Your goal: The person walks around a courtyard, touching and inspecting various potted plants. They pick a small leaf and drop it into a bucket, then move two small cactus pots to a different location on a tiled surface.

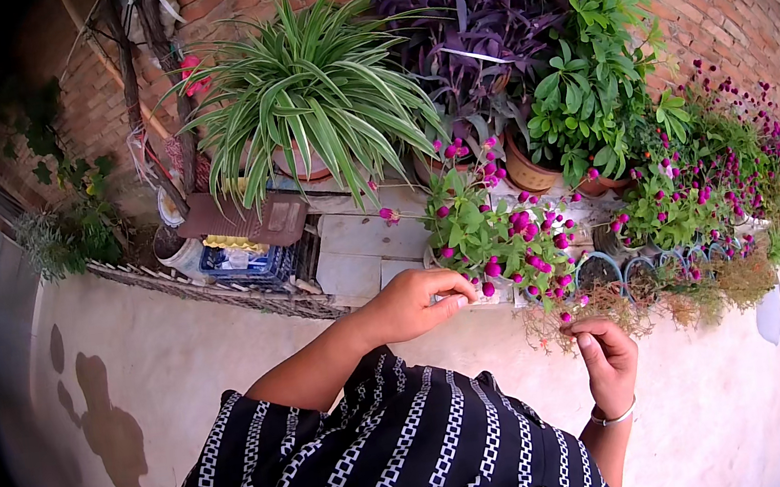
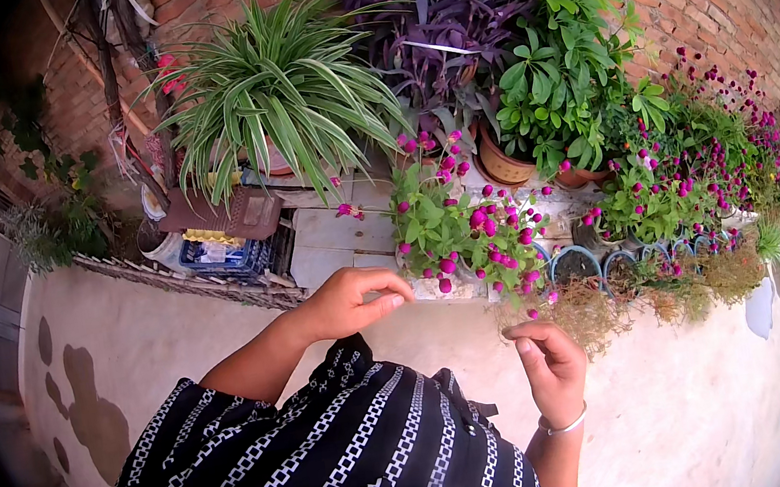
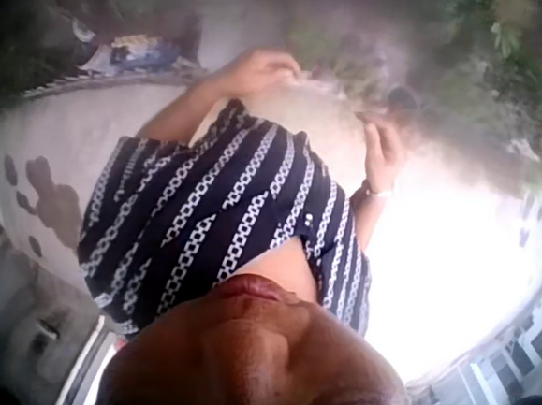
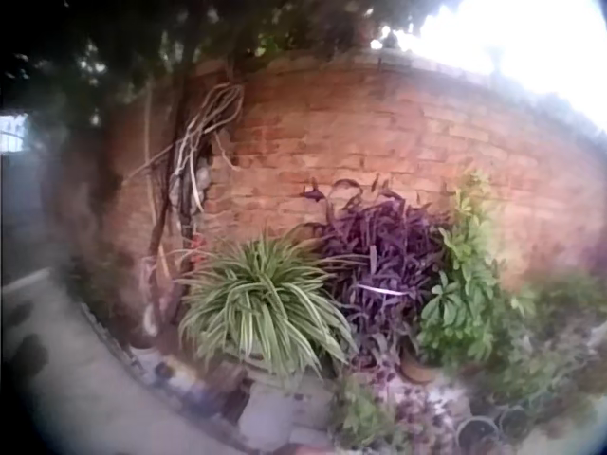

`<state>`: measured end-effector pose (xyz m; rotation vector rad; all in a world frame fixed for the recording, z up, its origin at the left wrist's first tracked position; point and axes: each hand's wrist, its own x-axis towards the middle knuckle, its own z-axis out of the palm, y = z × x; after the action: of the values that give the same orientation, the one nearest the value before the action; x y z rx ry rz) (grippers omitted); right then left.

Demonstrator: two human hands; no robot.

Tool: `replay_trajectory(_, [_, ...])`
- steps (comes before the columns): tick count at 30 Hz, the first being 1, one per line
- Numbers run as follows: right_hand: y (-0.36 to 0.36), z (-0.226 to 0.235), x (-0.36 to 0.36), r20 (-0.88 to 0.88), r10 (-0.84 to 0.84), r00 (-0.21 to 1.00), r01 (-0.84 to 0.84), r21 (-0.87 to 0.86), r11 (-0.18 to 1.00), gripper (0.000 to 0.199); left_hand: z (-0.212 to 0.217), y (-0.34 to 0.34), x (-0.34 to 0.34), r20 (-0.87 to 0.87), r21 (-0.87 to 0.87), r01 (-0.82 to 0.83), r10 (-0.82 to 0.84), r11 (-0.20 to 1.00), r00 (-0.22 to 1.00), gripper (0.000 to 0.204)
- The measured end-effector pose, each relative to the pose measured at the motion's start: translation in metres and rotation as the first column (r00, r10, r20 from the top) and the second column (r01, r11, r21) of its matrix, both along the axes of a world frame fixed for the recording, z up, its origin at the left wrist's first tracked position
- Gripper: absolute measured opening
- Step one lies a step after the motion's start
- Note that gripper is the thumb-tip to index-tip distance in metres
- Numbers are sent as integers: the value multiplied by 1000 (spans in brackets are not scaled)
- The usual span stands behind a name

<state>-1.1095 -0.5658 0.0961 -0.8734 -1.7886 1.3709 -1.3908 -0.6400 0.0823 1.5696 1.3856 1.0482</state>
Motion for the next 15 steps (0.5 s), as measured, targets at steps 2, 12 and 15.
replay_trajectory(2, [-1, -1, -27, 2, 90, 996, -90, 19, 996, 9, -20, -7, -20, 61, -69, -74, 79, 995, 995, 15])
replay_trajectory(12, [15, -56, -300, 144, 531, 835, -511, -153, 846, 16, -171, 2, -251, 377, -368, -500, 617, 784, 690, 20])
replay_trajectory(15, [20, -119, -408, 11, 641, 768, -576, -427, 697, 20, -209, 17, -319, 352, -368, -552, 662, 748, 662, 17])
